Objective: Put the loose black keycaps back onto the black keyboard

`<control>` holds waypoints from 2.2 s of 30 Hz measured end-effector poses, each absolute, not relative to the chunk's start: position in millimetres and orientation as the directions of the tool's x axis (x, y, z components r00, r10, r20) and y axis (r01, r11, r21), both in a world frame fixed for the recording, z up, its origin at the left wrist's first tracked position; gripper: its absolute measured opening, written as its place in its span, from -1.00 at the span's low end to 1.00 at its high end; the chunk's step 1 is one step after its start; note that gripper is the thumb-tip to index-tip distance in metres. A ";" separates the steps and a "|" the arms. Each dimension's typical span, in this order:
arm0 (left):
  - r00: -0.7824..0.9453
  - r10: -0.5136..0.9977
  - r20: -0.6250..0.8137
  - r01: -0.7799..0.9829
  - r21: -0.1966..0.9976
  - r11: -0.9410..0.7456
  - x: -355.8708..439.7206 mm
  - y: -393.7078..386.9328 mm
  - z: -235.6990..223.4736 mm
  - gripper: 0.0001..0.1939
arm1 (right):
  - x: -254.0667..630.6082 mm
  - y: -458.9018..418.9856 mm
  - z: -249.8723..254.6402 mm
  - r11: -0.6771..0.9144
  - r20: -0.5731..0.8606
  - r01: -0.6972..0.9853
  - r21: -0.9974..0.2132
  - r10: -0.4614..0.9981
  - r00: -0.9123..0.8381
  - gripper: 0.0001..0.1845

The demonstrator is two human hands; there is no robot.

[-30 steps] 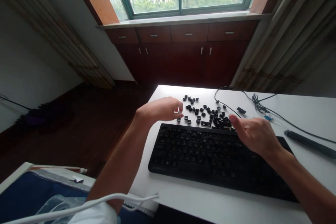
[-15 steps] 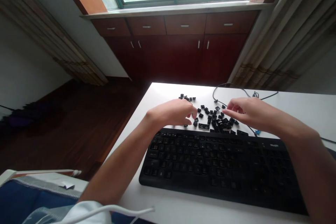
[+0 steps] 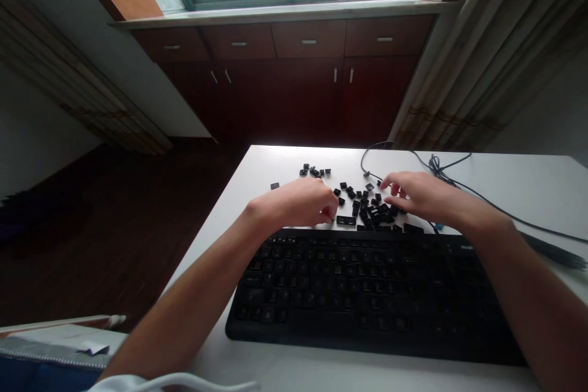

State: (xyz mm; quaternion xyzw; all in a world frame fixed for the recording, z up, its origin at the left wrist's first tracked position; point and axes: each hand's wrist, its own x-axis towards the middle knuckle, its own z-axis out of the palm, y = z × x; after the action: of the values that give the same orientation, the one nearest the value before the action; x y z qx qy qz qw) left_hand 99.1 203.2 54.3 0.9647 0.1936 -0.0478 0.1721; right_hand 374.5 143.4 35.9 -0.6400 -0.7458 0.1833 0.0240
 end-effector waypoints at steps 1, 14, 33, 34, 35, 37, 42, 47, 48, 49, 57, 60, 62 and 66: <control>0.918 0.362 -0.162 0.395 0.307 -0.866 99.3 202.6 54.1 -0.85 | 375.1 144.3 34.7 0.117 -0.193 0.945 -0.304 0.964 -0.182 -0.69; 0.919 0.359 -0.162 0.393 0.317 -0.863 97.5 201.3 54.7 -0.86 | 371.8 141.8 43.4 0.131 -0.204 0.930 -0.344 0.956 -0.210 -0.68; 0.968 0.248 0.047 0.233 0.213 -0.949 125.9 184.8 28.4 -0.66 | 378.4 137.3 48.2 0.069 -0.359 0.946 -0.318 0.914 -0.188 -0.64; 0.968 0.248 0.048 0.233 0.210 -0.950 126.5 184.1 27.6 -0.66 | 379.2 137.4 47.8 0.070 -0.356 0.946 -0.318 0.916 -0.187 -0.65; 0.968 0.246 0.048 0.231 0.211 -0.950 127.0 183.6 27.0 -0.66 | 379.6 137.3 47.7 0.070 -0.352 0.945 -0.320 0.917 -0.188 -0.66; 0.969 0.241 0.047 0.225 0.223 -0.949 127.5 183.3 26.5 -0.65 | 379.1 136.6 48.9 0.074 -0.347 0.942 -0.329 0.918 -0.193 -0.66; 0.970 0.237 0.051 0.218 0.247 -0.944 127.6 183.8 26.0 -0.65 | 367.9 133.9 52.0 0.120 -0.326 0.920 -0.372 0.911 -0.251 -0.71; 0.972 0.221 0.074 0.201 0.212 -0.956 128.1 182.2 25.5 -0.67 | 354.9 133.6 46.6 0.189 -0.300 0.892 -0.411 0.896 -0.328 -0.83; 0.972 0.222 0.077 0.202 0.208 -0.957 128.4 181.9 25.0 -0.67 | 353.7 133.6 45.8 0.199 -0.295 0.888 -0.414 0.894 -0.338 -0.87; 0.971 0.225 0.080 0.205 0.207 -0.957 128.6 181.6 24.4 -0.68 | 353.0 133.5 45.5 0.207 -0.292 0.885 -0.416 0.892 -0.345 -0.89; 0.971 0.224 0.084 0.202 0.210 -0.957 129.5 183.1 19.3 -0.71 | 354.9 134.0 49.8 0.208 -0.261 0.888 -0.411 0.906 -0.333 -0.84; 0.966 0.240 0.094 0.215 0.221 -0.951 129.9 183.3 18.6 -0.74 | 355.0 135.0 47.9 0.208 -0.257 0.892 -0.401 0.909 -0.327 -0.84; 0.965 0.244 0.099 0.217 0.227 -0.950 130.7 182.1 18.6 -0.74 | 355.5 135.0 46.0 0.209 -0.252 0.895 -0.395 0.912 -0.324 -0.84; 0.968 0.232 0.098 0.204 0.238 -0.950 132.1 178.5 20.0 -0.70 | 360.2 134.2 44.6 0.194 -0.231 0.902 -0.386 0.926 -0.298 -0.80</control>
State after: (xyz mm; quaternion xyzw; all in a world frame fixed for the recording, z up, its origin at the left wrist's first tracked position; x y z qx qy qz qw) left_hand 132.1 178.5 20.0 0.9854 0.1106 0.0626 0.1135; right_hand 360.2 134.2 44.6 -0.5920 -0.7720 0.2298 0.0263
